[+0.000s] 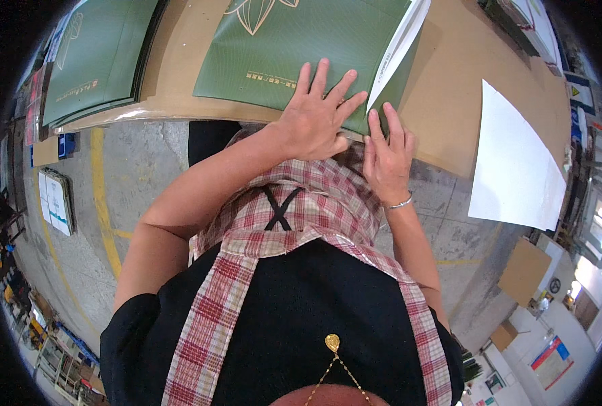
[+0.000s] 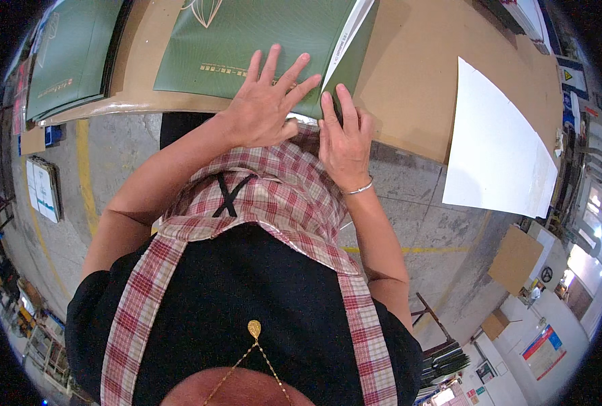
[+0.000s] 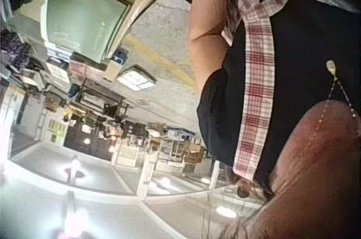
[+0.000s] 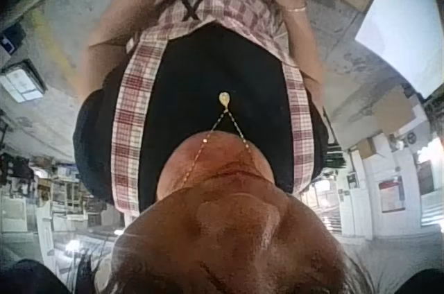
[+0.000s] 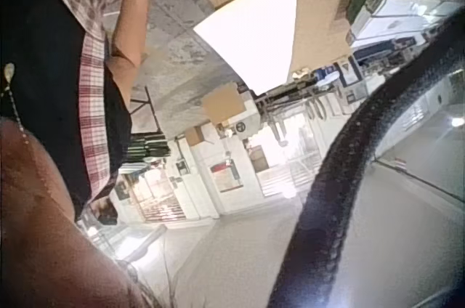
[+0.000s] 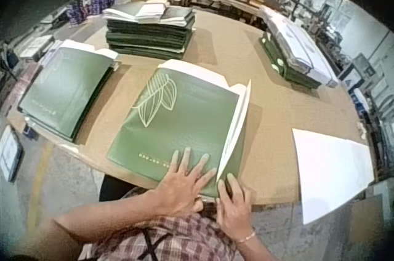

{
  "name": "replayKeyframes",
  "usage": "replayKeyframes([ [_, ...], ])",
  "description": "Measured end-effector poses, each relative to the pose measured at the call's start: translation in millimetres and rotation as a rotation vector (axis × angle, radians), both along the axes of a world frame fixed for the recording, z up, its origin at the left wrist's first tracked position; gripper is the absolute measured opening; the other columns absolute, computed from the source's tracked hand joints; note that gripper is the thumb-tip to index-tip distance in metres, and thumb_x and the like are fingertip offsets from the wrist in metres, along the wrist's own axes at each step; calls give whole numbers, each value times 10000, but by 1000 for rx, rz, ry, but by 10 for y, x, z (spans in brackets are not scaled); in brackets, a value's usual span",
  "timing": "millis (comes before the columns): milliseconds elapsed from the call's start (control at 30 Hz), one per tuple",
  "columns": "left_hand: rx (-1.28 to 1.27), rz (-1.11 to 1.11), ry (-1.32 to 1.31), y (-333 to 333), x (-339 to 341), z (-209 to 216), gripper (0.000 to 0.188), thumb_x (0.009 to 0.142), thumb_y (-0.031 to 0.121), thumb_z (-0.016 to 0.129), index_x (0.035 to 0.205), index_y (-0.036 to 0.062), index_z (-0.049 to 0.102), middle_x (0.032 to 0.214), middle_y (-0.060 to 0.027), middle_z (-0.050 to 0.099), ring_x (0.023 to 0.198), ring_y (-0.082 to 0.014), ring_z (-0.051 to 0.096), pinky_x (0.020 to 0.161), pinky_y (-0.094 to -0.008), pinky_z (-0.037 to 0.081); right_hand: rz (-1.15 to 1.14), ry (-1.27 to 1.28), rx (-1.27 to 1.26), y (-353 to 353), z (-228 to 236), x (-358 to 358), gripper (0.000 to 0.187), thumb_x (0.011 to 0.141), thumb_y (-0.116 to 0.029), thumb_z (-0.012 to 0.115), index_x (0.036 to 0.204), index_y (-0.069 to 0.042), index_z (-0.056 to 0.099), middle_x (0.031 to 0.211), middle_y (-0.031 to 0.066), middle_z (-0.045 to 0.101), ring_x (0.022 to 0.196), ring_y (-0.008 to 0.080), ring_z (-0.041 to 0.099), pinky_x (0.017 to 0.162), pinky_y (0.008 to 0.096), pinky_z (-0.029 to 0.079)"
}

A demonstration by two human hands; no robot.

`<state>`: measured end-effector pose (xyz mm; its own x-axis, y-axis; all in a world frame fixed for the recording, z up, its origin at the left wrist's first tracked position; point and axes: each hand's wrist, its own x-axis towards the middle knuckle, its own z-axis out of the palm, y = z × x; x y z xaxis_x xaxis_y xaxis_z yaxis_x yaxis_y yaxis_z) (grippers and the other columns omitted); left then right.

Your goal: Folding and assembling green and white paper folders at a work table.

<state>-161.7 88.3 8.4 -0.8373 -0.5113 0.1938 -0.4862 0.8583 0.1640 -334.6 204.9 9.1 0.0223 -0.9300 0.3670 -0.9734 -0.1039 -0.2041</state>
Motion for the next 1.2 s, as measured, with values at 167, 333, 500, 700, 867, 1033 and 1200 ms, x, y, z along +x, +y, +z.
replayKeyframes([
  [167, 158, 170, -70, 105, -266, 121, 723, 952, 477, 527, 1462, -19, 401, 1538, -236, 335, 1440, -361, 312, 1179, -578, 198, 34, -47, 34, -38, 48, -30, 491, 846, -91, 661, 1334, -59, 613, 1473, 110, 474, 1045, 312, 511, 949, 420, 442],
  [333, 100, 184, 105, 146, -212, -93, 731, 954, 471, 523, 1459, -41, 396, 1541, -222, 335, 1453, -351, 293, 1190, -549, 190, 18, -124, 103, -132, 127, 16, 541, 889, -108, 578, 1420, -31, 512, 1508, 160, 419, 1167, 359, 495, 1015, 454, 402],
  [500, 75, 180, 111, 155, -228, -97, 736, 955, 465, 515, 1486, -27, 379, 1585, -197, 290, 1476, -350, 255, 1189, -566, 172, -28, 17, 30, -504, -12, -160, 645, 925, -133, 515, 1528, -7, 325, 1590, 228, 272, 1427, 433, 315, 1161, 497, 280],
  [700, 82, 203, 74, 149, -218, -90, 716, 958, 454, 509, 1496, -3, 384, 1605, -179, 267, 1486, -383, 219, 1166, -644, 141, 27, -89, 110, -554, -84, -167, 705, 942, -160, 484, 1555, 35, 193, 1632, 231, 154, 1503, 439, 138, 1232, 504, 156],
  [867, 94, 205, 60, 156, -202, -86, 731, 948, 463, 520, 1498, 1, 383, 1608, -171, 264, 1490, -373, 214, 1167, -643, 142, 12, -17, 153, -604, -82, -179, 702, 945, -161, 481, 1552, 41, 190, 1631, 240, 144, 1501, 434, 147, 1235, 491, 153],
  [1033, 94, 219, 34, 180, -234, -51, 758, 931, 477, 538, 1503, 6, 376, 1607, -168, 258, 1480, -388, 218, 1160, -653, 147, -54, -34, 48, -1146, -123, -430, 684, 952, -157, 451, 1549, 45, 186, 1628, 242, 148, 1499, 423, 163, 1235, 480, 162],
  [1200, 110, 252, 14, 197, -259, -3, 774, 922, 488, 547, 1506, 12, 371, 1604, -175, 255, 1469, -402, 223, 1153, -660, 155, -37, -75, 26, -1275, -221, -563, 685, 959, -163, 414, 1556, 40, 146, 1629, 241, 145, 1498, 408, 180, 1235, 467, 171],
])
